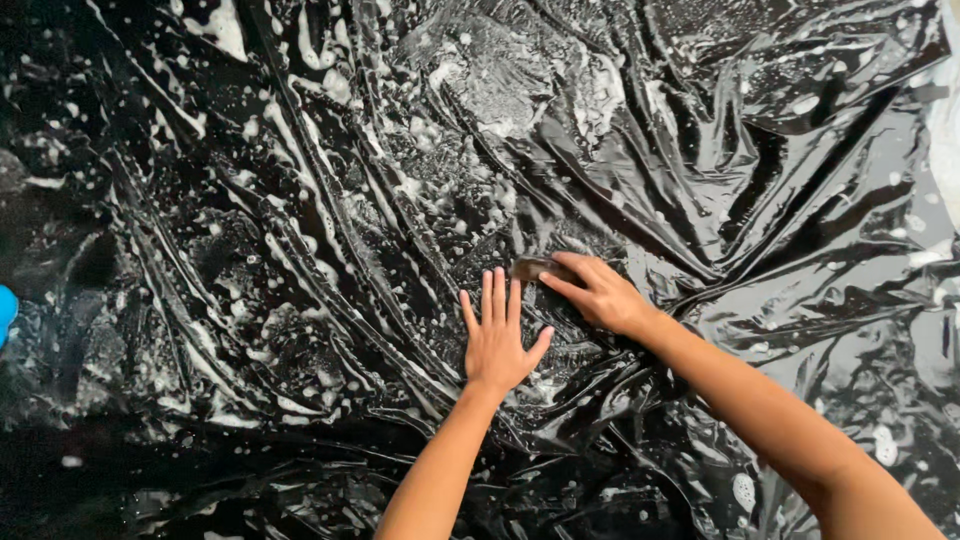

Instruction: The person scrubs a large black tarp covered in white soap suds using a small rectangular block. They move the block back and forth across the surface to clean it, occasionally using their left hand to hold the tarp steady.

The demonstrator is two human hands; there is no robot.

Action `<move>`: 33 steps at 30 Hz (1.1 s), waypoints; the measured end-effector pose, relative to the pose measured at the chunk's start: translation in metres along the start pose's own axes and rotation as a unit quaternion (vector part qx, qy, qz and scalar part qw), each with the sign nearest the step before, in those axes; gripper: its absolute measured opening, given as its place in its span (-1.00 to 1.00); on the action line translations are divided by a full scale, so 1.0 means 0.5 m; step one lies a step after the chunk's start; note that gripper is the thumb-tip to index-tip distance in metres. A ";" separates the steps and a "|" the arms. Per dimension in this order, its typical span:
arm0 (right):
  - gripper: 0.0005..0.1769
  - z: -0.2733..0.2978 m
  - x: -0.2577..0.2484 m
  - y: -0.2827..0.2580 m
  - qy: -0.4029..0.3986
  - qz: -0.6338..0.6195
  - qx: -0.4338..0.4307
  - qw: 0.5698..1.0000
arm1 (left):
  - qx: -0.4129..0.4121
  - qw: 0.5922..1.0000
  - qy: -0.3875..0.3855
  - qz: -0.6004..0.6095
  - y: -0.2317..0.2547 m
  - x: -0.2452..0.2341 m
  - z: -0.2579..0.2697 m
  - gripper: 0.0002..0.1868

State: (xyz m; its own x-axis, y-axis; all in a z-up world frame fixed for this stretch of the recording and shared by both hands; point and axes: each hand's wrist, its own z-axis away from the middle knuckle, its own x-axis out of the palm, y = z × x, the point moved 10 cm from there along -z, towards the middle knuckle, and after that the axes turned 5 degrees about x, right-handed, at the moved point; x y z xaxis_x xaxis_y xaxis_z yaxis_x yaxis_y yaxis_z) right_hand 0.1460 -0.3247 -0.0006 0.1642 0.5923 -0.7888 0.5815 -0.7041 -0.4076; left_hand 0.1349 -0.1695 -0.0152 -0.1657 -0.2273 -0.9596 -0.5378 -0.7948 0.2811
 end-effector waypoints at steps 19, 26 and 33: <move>-0.48 -0.377 -0.022 0.246 0.118 0.169 0.069 0.976 | -0.144 0.988 0.043 0.037 -0.079 -0.036 -0.059 0.10; -0.60 -0.350 0.017 0.106 -0.103 -0.093 0.175 0.975 | -0.155 0.988 0.012 -0.023 -0.089 -0.019 -0.067 0.12; -0.58 -0.406 -0.080 0.243 0.167 0.196 0.166 0.952 | -0.055 0.975 0.211 -0.039 -0.156 -0.099 -0.160 -0.49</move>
State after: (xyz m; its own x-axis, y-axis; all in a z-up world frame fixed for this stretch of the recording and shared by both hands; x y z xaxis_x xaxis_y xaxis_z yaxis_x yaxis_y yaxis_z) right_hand 0.3717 -0.3544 0.0746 0.5936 0.3119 -0.7419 0.1491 -0.9485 -0.2796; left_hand 0.2512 -0.1411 0.0096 0.2391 -0.3572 -0.9029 -0.4387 -0.8693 0.2277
